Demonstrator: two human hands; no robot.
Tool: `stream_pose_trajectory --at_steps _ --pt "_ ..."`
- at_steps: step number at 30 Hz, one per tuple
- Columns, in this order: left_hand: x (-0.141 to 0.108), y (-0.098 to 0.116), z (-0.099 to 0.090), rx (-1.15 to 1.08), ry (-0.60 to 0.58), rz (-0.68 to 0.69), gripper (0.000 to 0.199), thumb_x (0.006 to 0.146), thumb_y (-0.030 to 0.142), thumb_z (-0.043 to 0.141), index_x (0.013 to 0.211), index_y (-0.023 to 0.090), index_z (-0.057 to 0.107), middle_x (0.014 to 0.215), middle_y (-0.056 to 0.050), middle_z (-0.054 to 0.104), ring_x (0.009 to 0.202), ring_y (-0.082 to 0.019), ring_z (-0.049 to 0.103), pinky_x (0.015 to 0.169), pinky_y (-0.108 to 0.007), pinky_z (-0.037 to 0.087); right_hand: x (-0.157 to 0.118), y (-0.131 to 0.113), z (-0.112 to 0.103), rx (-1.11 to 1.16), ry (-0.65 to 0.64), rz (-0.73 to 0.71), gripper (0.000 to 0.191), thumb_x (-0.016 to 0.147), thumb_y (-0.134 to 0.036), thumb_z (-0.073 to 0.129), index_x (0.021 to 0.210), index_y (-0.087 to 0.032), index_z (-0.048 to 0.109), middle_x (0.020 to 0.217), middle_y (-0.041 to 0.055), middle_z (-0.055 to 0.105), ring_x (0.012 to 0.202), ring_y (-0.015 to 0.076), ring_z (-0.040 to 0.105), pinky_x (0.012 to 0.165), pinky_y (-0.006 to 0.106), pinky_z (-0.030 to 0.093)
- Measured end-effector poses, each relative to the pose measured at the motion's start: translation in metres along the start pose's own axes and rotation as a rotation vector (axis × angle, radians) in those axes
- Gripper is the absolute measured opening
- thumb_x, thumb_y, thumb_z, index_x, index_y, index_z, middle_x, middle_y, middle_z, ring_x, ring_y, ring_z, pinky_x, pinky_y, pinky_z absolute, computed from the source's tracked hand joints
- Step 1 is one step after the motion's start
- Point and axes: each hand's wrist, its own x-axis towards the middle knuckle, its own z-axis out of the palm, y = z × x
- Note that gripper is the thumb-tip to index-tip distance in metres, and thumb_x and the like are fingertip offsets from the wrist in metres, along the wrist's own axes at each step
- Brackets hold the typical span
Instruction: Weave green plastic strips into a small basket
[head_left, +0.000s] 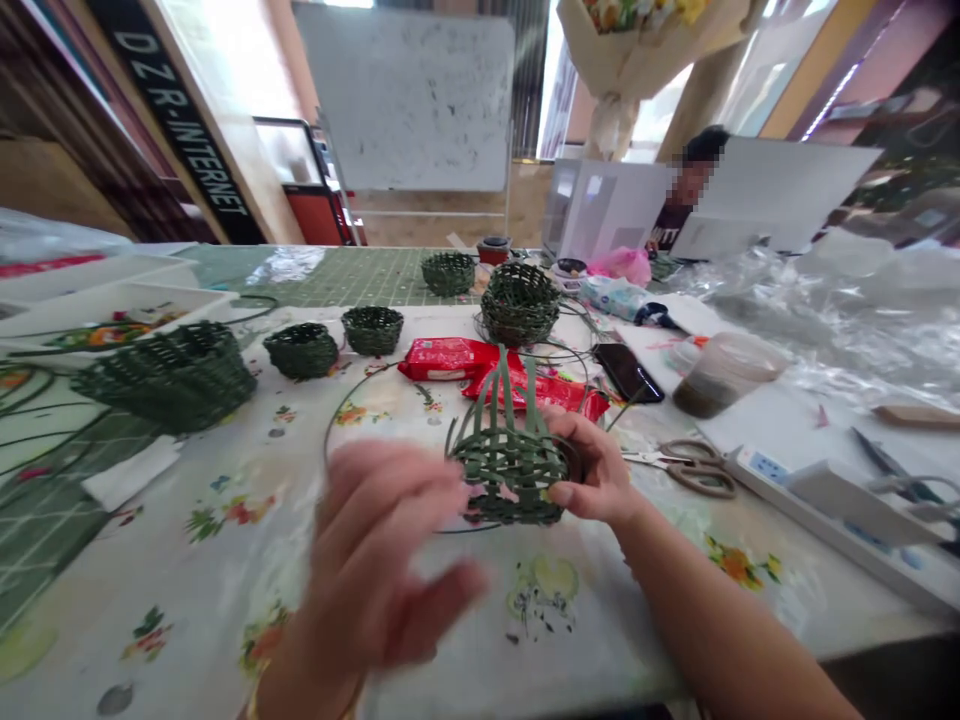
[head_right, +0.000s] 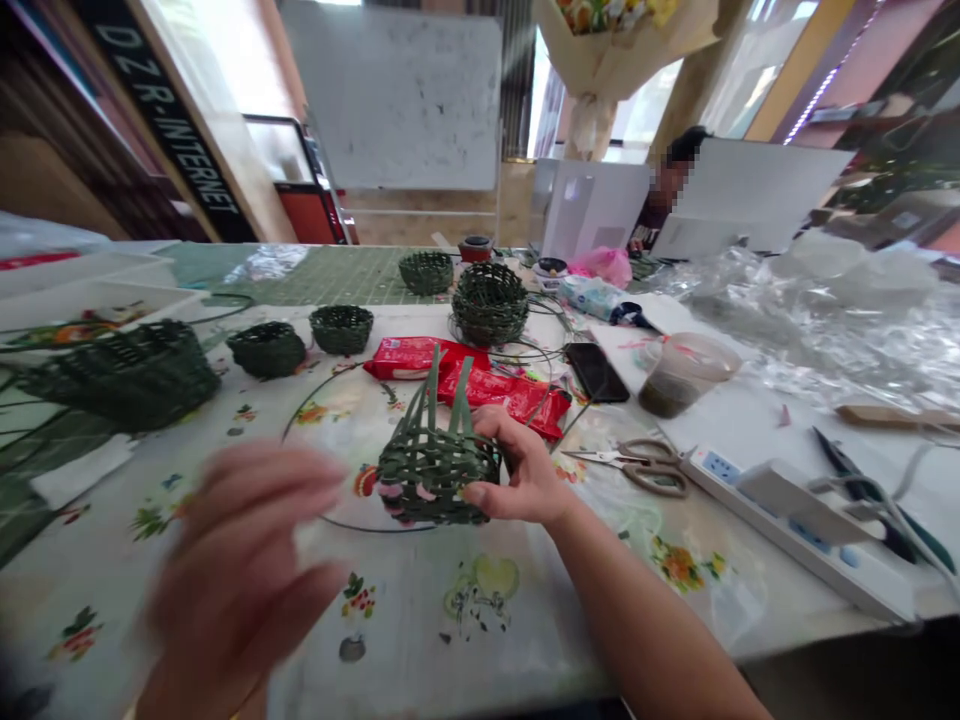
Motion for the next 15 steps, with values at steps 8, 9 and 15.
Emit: stream_pose_trajectory --at_steps 8,9,15 --pt "0.013 -0.046 0.044 -0.415 -0.299 -0.256 0.087 0.061 0.050 0.076 0.134 0.025 0.034 0.144 -0.016 0.026 0.133 -0.033 0.031 0.103 -0.048 0.039 0.002 -0.006 0.006 -0.093 -0.131 -0.070 0.032 0.071 -0.045 0.065 0.081 -0.022 0.045 0.080 0.0023 0.049 0.081 0.0196 0.049 0.072 0.034 0.044" --pt "0.010 -0.048 0.045 -0.428 -0.269 -0.248 0.087 0.061 0.049 0.077 0.134 0.026 0.035 0.143 -0.015 0.029 0.132 -0.033 0.033 0.102 -0.048 0.039 0.002 -0.006 0.007 -0.140 -0.153 -0.093 0.031 0.071 -0.044 0.065 0.081 -0.022 0.045 0.082 0.0030 0.051 0.084 0.0204 0.050 0.075 0.036 0.044" --pt "0.006 -0.071 0.046 -0.282 -0.312 -0.181 0.062 0.067 0.040 0.074 0.125 0.028 0.055 0.120 -0.009 0.047 0.108 -0.024 0.053 0.095 -0.042 0.046 0.007 -0.004 0.009 -0.589 -0.205 -0.229 0.035 0.074 -0.043 0.069 0.097 -0.021 0.054 0.085 0.0038 0.062 0.092 0.0228 0.054 0.095 0.047 0.032"
